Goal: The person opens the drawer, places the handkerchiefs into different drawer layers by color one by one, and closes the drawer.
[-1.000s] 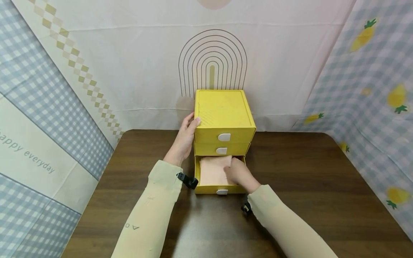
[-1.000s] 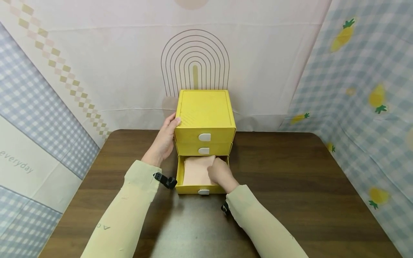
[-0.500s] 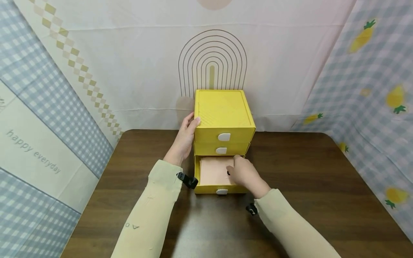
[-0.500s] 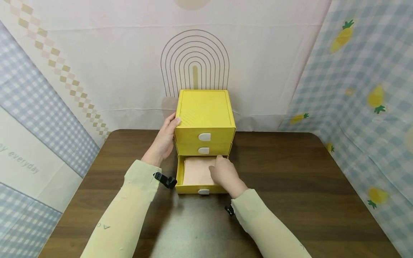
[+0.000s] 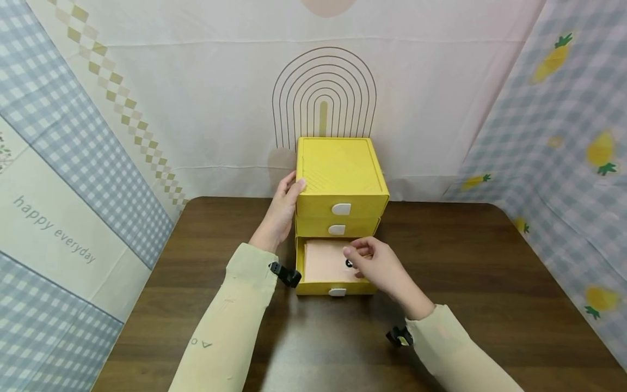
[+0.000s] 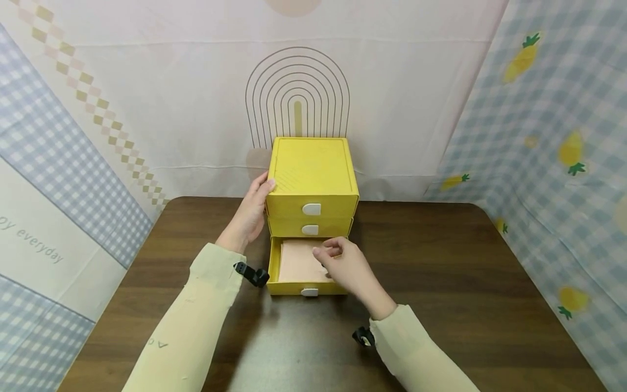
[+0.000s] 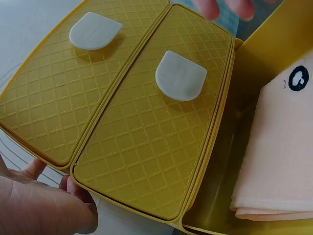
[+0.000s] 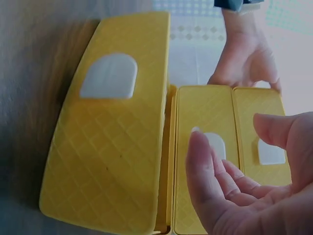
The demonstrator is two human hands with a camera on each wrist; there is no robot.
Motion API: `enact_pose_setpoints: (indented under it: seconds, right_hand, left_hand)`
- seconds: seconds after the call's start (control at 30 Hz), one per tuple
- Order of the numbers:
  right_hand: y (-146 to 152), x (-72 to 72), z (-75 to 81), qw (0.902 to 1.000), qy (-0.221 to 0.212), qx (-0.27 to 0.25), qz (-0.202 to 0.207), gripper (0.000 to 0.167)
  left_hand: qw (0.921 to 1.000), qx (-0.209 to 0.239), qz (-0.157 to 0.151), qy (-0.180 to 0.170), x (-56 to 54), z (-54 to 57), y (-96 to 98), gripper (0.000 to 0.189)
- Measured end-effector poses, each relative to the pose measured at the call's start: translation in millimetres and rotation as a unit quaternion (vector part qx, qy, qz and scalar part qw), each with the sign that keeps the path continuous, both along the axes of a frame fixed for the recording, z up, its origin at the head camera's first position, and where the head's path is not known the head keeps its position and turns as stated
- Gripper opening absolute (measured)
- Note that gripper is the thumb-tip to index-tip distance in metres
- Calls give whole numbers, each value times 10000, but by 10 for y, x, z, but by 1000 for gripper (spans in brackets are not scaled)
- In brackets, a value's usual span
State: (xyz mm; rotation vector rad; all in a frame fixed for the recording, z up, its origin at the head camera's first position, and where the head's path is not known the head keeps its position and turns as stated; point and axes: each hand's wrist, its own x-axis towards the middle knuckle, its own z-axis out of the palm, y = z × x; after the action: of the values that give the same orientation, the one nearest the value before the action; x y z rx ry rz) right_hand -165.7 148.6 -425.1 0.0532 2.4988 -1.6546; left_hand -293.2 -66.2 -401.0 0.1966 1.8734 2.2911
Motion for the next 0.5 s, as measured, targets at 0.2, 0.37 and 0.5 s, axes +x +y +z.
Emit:
enact_pose_setpoints:
  seconds: [0.2,0.37,0.5]
  right_hand:
    - [-55,149,40,9985,-239,-482,86,44]
    - [-82,288,-1,9941,-570,-849,371,43]
    - [-105,388,-59,9882,-849,-1012,775,47]
  left_hand:
    - [10000,-36,7,-35,-5,-11,-2,64]
    - [10000,-53,27,-60,6,-8,5,64]
    - [10000,-59,46,-46,19,3,4,64]
